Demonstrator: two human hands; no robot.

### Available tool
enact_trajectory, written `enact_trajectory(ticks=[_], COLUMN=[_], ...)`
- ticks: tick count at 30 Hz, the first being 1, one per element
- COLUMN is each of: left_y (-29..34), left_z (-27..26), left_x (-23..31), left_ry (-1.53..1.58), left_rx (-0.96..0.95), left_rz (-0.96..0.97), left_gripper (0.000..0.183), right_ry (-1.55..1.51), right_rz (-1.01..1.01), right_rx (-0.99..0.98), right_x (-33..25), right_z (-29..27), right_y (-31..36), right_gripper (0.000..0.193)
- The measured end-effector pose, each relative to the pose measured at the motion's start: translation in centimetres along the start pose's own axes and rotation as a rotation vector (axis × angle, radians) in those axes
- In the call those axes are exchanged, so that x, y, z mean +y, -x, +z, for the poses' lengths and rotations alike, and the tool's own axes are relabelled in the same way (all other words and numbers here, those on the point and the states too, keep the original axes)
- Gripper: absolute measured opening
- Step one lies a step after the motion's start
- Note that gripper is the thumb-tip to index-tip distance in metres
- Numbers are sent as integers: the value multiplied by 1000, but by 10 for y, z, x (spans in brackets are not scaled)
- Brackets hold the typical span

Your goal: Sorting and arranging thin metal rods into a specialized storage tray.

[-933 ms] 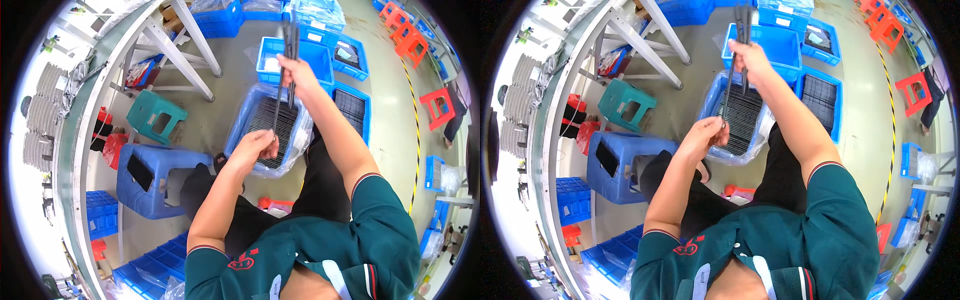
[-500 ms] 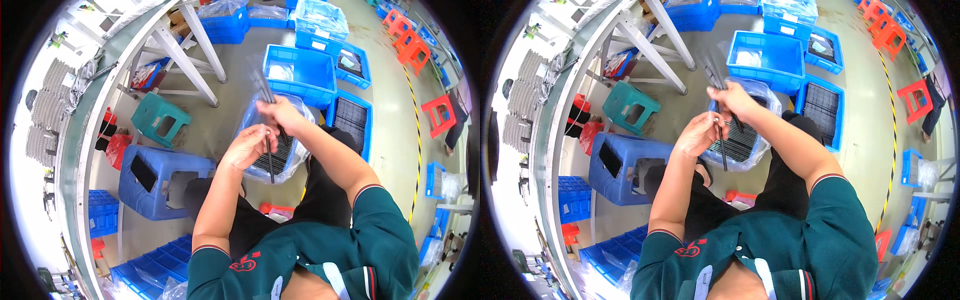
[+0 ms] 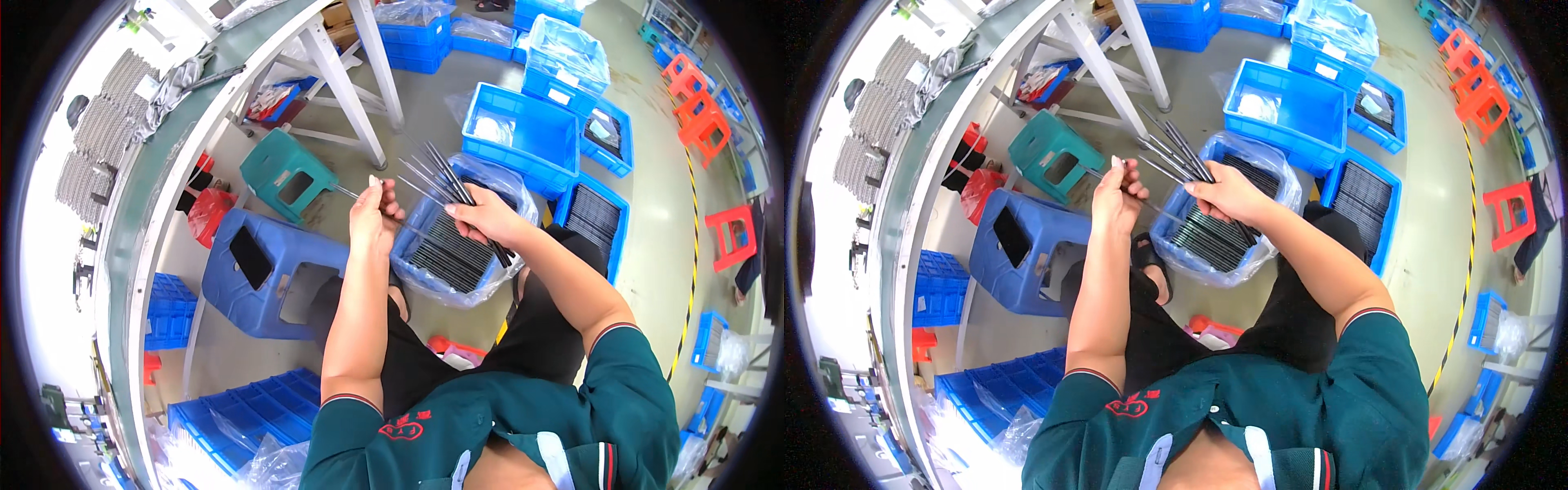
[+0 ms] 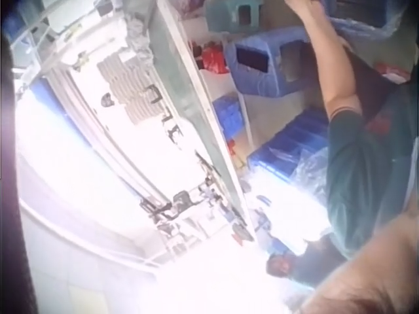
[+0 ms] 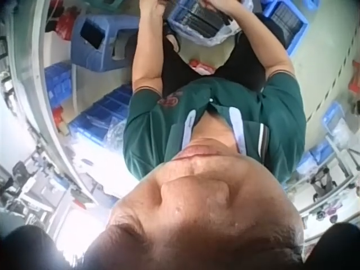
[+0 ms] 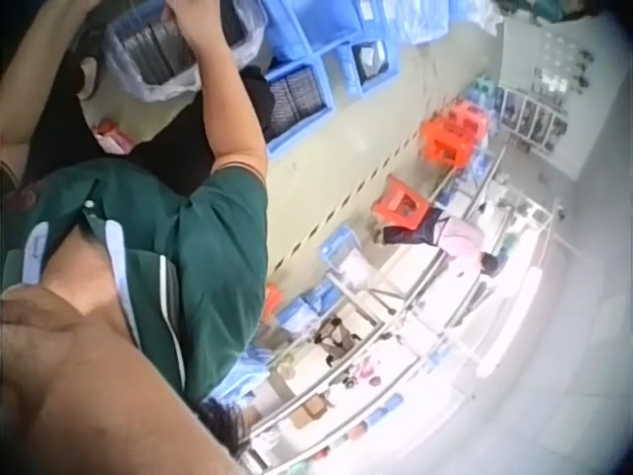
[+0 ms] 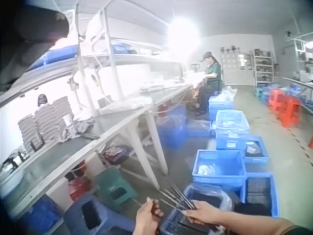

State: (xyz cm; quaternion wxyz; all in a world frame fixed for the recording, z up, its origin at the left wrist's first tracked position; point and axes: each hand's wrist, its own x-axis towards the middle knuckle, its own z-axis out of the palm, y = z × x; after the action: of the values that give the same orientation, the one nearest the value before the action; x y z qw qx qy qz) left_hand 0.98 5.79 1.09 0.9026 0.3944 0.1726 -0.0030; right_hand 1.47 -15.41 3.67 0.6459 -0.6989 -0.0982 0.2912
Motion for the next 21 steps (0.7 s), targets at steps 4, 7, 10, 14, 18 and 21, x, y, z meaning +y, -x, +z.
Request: enact_trajectory(ticks=[4,7,10,14,18,21], left_y=[-3,-2,0,-3,-1,7], left_z=[4,10,15,12,16,29], left_x=[-9,-15,-18,-23,-29,-35], left_ry=[128,152,142,173,87,38], left_rx=[-83,-114,-79,-103,-129,-60], left_rz=[1,-18,-19,7,43,44], left_gripper=[31,32,32,32,31,29], right_ry=[-7,-9,-14,-17,-29,-45], right_rz=[22,23,27,9,18,17], right_rx=[-8,0,22,50,66,99], right_x=[2,0,2,2,1,4], right_z=[6,7,7,9,8,6], right_y=[2,4,5,4,4,3], right_gripper=[18,18,18,17,17,17])
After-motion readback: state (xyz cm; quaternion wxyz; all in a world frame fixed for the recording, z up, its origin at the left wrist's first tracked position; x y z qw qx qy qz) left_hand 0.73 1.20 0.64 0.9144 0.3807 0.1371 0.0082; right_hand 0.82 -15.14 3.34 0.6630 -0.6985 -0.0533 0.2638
